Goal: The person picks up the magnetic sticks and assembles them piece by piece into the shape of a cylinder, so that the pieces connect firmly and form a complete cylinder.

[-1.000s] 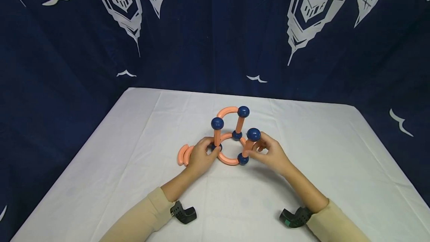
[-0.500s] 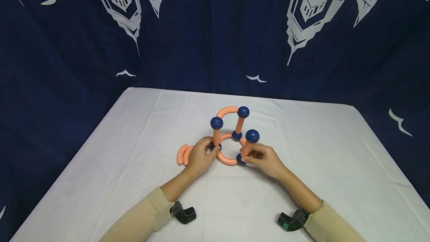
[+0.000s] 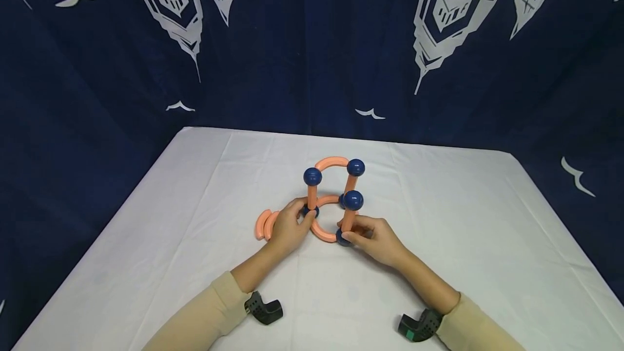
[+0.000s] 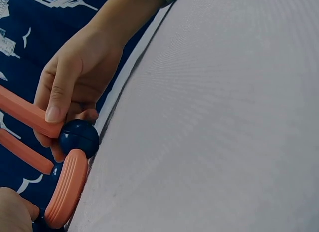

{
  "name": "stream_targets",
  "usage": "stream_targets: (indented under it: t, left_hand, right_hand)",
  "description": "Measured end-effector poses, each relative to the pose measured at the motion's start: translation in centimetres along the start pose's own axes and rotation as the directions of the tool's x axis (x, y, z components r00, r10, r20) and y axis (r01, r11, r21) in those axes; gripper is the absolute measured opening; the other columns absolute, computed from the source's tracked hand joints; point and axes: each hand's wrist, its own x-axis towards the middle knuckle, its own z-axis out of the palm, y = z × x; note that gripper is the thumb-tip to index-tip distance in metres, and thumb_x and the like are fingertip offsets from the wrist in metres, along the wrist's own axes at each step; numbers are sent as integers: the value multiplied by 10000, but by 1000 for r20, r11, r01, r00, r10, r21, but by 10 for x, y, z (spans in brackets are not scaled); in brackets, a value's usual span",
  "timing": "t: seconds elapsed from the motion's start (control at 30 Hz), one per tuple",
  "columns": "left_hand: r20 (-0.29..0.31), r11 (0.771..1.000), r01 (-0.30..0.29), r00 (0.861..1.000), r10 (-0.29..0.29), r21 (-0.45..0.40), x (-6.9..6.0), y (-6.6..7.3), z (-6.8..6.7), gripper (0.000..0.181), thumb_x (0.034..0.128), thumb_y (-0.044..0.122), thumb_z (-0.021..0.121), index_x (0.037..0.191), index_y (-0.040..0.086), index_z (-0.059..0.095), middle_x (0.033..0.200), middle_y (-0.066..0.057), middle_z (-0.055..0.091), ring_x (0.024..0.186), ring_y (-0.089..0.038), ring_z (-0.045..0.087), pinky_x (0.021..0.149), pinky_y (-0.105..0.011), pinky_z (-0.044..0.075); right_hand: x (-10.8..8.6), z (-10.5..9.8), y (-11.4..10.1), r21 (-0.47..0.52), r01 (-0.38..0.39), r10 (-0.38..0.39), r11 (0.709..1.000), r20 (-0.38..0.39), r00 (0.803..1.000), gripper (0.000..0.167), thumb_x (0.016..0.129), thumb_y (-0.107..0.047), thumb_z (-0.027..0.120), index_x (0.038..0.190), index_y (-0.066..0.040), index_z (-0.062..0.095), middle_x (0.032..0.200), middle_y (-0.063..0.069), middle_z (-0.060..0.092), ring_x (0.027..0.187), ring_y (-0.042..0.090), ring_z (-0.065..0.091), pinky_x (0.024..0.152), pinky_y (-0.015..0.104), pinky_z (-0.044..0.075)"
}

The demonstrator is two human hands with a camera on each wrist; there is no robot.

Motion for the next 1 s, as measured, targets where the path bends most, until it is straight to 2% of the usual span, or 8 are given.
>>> stream_targets:
  t: [0.23,0.43,0.6,0.87,1.0]
  left_hand:
    - [6,1000,19,1000,-19,-3,-1,-1,0,293,936,113,642,1215,24,638,1170,-120,647,935,-227,595,806,-386,495]
    - [12,1000,17,1000,-17,3,-1,-1,1,290,937,108,639,1212,20,634,1169,-124,646,954,-230,604,805,-387,496]
    - [10,1000,12,1000,-12,8,1,1,0,300,941,115,634,1224,16,626,1183,-131,640,966,-238,602,816,-398,497]
    - [17,1000,7,1000,-8,24,0,0,0,316,946,124,630,1240,8,615,1188,-140,635,1017,-251,613,835,-415,506]
    - [20,999,30,999,-31,16,-1,1,0,340,951,129,621,1267,6,598,1214,-148,621,1073,-265,608,871,-422,502]
  right_hand:
    - [-1,3,-35,-1,22,-21,1000,9,1000,191,879,78,647,1067,110,659,946,184,706,655,105,548,571,260,473]
    - [-3,3,-33,44,76,-76,996,7,997,182,857,117,649,1038,96,646,1019,232,693,715,147,606,591,265,491]
    - [-1,2,-30,50,112,-112,992,3,994,189,839,128,663,1020,75,649,1024,232,691,657,192,598,561,262,479]
    - [-2,3,-28,63,77,-77,995,-6,997,235,837,109,680,1069,81,651,1007,210,693,628,165,557,551,261,471]
    - [-3,4,-28,81,55,-54,995,-13,998,230,838,96,689,1065,78,657,1010,207,695,647,145,560,566,254,476]
